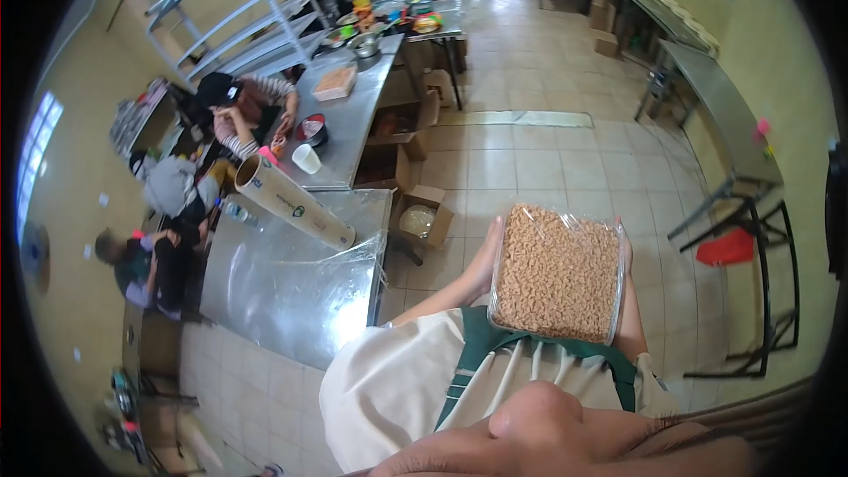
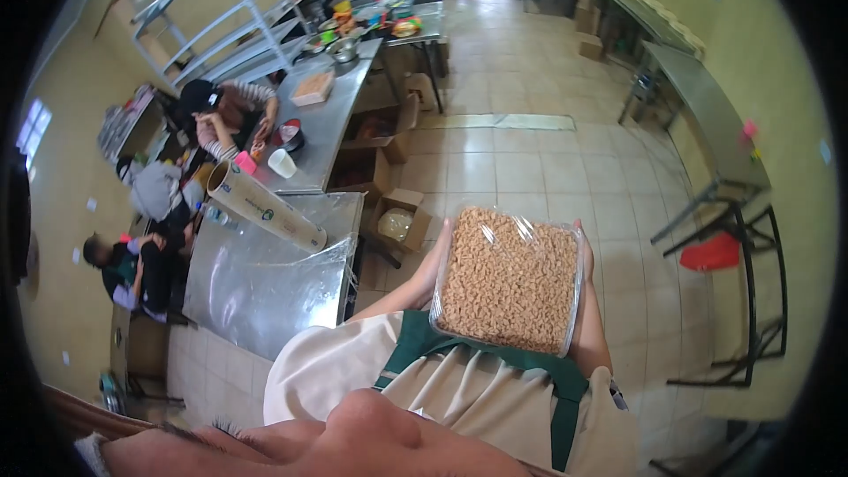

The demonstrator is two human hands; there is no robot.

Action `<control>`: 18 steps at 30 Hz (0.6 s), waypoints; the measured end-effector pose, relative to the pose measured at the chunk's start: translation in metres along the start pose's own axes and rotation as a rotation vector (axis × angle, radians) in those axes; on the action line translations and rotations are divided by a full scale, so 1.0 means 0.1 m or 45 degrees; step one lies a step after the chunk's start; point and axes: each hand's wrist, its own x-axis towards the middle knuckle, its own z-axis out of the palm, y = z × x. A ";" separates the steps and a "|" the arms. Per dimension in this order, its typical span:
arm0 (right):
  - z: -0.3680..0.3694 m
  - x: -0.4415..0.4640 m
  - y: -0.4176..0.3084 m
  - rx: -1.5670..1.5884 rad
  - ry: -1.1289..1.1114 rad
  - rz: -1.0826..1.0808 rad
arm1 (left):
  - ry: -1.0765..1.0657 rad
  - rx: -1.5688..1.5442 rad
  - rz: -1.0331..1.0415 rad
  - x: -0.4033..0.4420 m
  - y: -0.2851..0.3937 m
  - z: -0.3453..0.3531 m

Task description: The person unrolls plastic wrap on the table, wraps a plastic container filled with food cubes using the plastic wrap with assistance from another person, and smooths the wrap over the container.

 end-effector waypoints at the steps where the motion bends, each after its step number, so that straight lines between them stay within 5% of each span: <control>1: -0.02 0.15 -0.03 -0.020 -0.024 0.031 | 0.125 0.137 0.211 0.15 0.05 -0.01; 9: 0.65 1.30 0.59 -0.154 -0.140 0.298 | -0.026 -0.149 0.284 1.06 0.39 -0.33; 14: 0.58 2.40 0.15 -0.180 -0.215 0.353 | 0.120 -0.286 0.374 1.61 0.62 -0.90; 16: 0.79 2.76 0.53 -0.194 -0.249 0.356 | 0.091 -0.293 0.411 1.84 0.82 -1.19; 18: 0.63 3.40 -0.08 -0.209 -0.278 0.353 | 0.112 -0.358 0.451 2.05 1.14 -1.39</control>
